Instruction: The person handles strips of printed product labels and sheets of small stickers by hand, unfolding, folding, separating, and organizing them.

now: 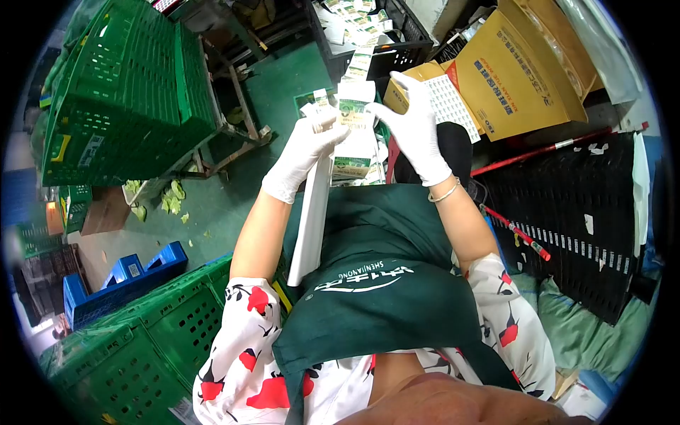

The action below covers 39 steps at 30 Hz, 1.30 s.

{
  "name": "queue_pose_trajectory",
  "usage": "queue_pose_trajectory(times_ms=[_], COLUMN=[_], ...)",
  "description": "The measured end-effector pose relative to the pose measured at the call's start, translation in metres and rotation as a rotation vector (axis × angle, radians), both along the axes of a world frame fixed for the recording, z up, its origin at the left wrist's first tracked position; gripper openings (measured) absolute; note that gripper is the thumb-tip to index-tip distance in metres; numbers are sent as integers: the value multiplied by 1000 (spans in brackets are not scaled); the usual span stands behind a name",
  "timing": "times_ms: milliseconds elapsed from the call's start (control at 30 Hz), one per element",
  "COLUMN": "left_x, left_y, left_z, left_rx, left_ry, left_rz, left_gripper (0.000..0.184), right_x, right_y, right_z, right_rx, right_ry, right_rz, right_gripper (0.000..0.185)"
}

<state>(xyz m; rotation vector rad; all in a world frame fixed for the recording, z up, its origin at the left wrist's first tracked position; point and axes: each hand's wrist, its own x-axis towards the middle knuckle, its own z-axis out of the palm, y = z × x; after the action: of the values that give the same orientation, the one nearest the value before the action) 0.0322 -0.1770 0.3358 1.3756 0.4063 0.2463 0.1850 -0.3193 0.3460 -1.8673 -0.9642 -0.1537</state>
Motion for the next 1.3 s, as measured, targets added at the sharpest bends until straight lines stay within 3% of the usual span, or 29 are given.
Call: queue_pose_trajectory(times_ms=[33, 100, 167, 200, 233, 300, 333, 533, 700, 767, 867, 967, 1000, 1133, 1167, 1233, 1300], left_x=[1, 14, 22, 31, 35, 44, 45, 33, 34, 36, 36, 31, 29, 28, 27, 24, 25], left_y=[4, 7, 11, 8, 4, 0, 0, -11, -15, -17, -17, -7, -7, -12, -8, -8, 4], left_z=[-5, -12, -8, -10, -11, -10, -8, 5, 4, 4, 2, 1, 1, 2, 1, 16, 0], left_rx=[58, 174, 398, 501, 484, 387, 333, 340, 290, 301, 307, 250, 207, 116, 127, 47, -428], left_ry=[-24, -118, -23, -116, -89, -135, -163, -122, -162, -160, -126, -113, -142, -117, -56, -1, -27], left_rz=[26, 221, 331, 437, 443, 461, 473, 520, 516, 501, 492, 461, 400, 132, 27, 7, 71], left_gripper=[27, 29, 31, 30, 30, 29, 29, 32, 34, 33, 31, 31, 31, 34, 38, 37, 33], right_x=[3, -8, -30, -41, -49, -55, -52, -49, -35, -31, -32, -26, -20, 2, 5, -4, -14], right_y=[-4, -13, -16, -17, -18, -12, -10, -15, -10, -8, -10, -8, -5, 10, 13, 11, 4], right_z=[-5, 1, 18, 21, 12, 13, 7, 15, 16, 16, 16, 12, 12, 11, 6, 19, 22], right_rx=[-51, -13, -110, -241, -253, -276, -309, -306, -58, -72, -155, 119, 233, 165, 199, 217, 161], right_ry=[46, 294, 611, 539, 546, 802, 586, 530, 922, 934, 610, 164, 291, 546, 658, 607, 634], right_rz=[-75, 37, 289, 338, 429, 515, 443, 447, 436, 440, 410, 116, 98, 184, 228, 262, 352], right_gripper=[65, 65, 64, 51, 48, 41, 33, 30, 30, 25, 19, 18, 17, 72, 69, 67, 66])
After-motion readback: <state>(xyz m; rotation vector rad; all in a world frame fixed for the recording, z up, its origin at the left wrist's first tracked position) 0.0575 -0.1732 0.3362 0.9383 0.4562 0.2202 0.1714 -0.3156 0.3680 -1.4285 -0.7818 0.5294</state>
